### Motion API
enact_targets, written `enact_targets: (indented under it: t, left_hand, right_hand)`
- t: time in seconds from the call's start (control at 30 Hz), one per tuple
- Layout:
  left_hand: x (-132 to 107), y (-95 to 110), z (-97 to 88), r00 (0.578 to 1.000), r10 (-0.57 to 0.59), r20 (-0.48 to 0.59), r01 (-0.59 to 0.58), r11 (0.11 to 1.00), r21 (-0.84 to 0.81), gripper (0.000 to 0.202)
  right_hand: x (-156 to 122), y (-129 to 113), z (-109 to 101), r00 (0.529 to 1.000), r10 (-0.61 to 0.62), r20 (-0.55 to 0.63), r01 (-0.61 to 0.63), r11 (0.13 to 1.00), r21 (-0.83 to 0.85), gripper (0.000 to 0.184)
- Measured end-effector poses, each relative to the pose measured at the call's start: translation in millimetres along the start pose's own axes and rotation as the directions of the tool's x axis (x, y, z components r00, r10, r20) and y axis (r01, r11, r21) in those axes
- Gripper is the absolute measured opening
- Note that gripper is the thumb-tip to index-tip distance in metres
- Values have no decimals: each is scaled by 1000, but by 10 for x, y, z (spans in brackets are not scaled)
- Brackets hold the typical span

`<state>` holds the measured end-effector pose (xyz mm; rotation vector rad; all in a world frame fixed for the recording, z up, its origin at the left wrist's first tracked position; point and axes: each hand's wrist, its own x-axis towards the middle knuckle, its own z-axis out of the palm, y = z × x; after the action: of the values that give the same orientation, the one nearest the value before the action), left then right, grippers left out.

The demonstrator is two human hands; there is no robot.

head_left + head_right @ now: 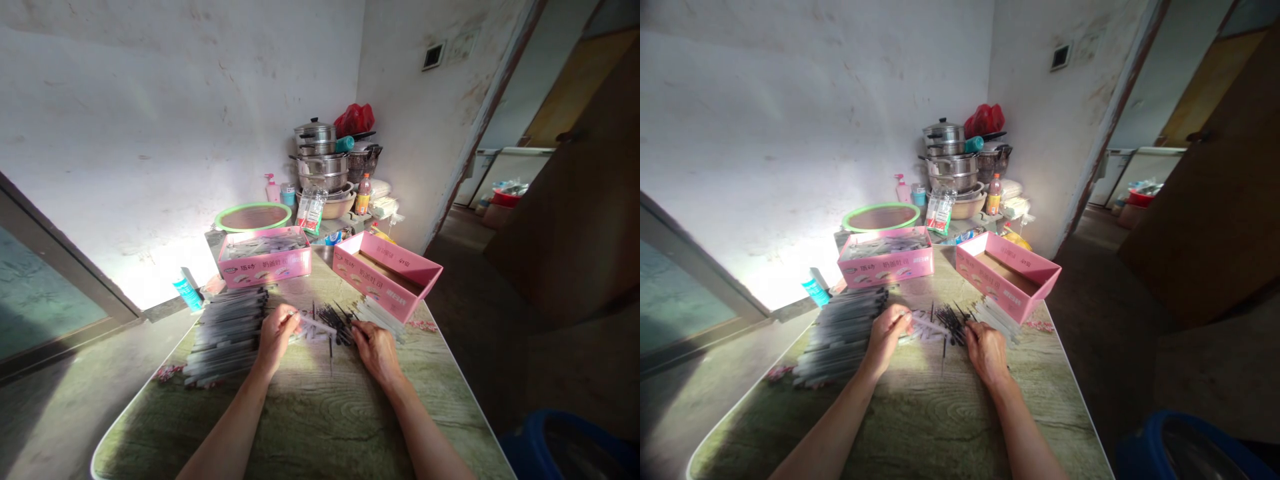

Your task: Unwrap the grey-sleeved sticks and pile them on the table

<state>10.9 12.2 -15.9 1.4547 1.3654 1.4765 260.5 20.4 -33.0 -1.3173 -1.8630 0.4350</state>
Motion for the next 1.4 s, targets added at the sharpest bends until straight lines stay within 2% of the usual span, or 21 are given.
enact_targets:
  t: [0.07,0.17,0.3,0.37,0.43,0.5,0.53,0.6,0.67,0.73,0.83,0.93,1.07,1.13,1.23,1.27,1.33,1.4]
  left_hand:
    - [-12,13,30,998,-10,62,13,999,-47,15]
    - [-33,58,80,989,-24,145,39,994,-102,14]
    - [-53,57,133,970,-18,241,52,990,-134,17]
    - [-55,-2,142,970,-7,244,41,990,-135,18]
    - [-56,-80,138,977,10,215,11,995,-97,20]
    - [-61,-144,125,980,39,193,-38,999,-10,22]
    - [-65,-164,118,979,53,195,-61,997,38,22]
    - [-77,-174,108,975,75,209,-100,989,110,19]
    - [-89,-158,106,969,89,230,-126,980,151,17]
    - [-99,-134,107,965,96,245,-143,972,185,16]
    - [-105,-118,102,963,101,250,-156,965,212,16]
    - [-101,-124,93,963,108,247,-162,964,209,16]
    - [-102,-130,90,960,118,255,-176,959,222,16]
    - [-106,-133,90,959,121,257,-182,956,228,15]
    - [-107,-147,88,957,127,259,-189,955,228,15]
    - [-105,-153,86,957,131,261,-193,954,230,15]
    - [-100,-162,85,954,136,266,-201,951,235,15]
    - [-94,-162,88,953,138,269,-204,950,238,15]
  right_hand:
    - [-29,-89,-14,999,-49,12,48,997,61,28]
    - [-80,-260,7,988,-127,89,115,985,130,31]
    - [-115,-390,82,965,-186,186,178,982,57,28]
    - [-103,-365,76,968,-174,179,175,984,7,28]
    - [-73,-278,3,989,-102,107,112,989,-93,26]
    - [-30,-149,-123,999,40,-26,-45,958,-283,27]
    - [-6,-77,-194,989,128,-68,-144,913,-383,28]
    - [40,61,-318,939,301,-166,-342,779,-525,29]
    - [71,164,-395,909,360,-210,-411,689,-598,31]
    - [78,219,-421,909,353,-223,-411,660,-629,31]
    - [58,248,-399,929,289,-230,-367,658,-657,29]
    - [46,295,-338,956,173,-237,-290,672,-682,29]
    - [60,358,-278,980,45,-193,-161,749,-643,29]
    - [69,326,-319,974,56,-218,-178,783,-596,31]
    - [73,181,-507,946,189,-264,-308,780,-545,33]
    - [68,122,-586,937,275,-215,-349,767,-538,32]
    - [36,16,-723,911,409,49,-319,776,-544,23]
    - [-24,-51,-788,837,486,252,-267,765,-586,12]
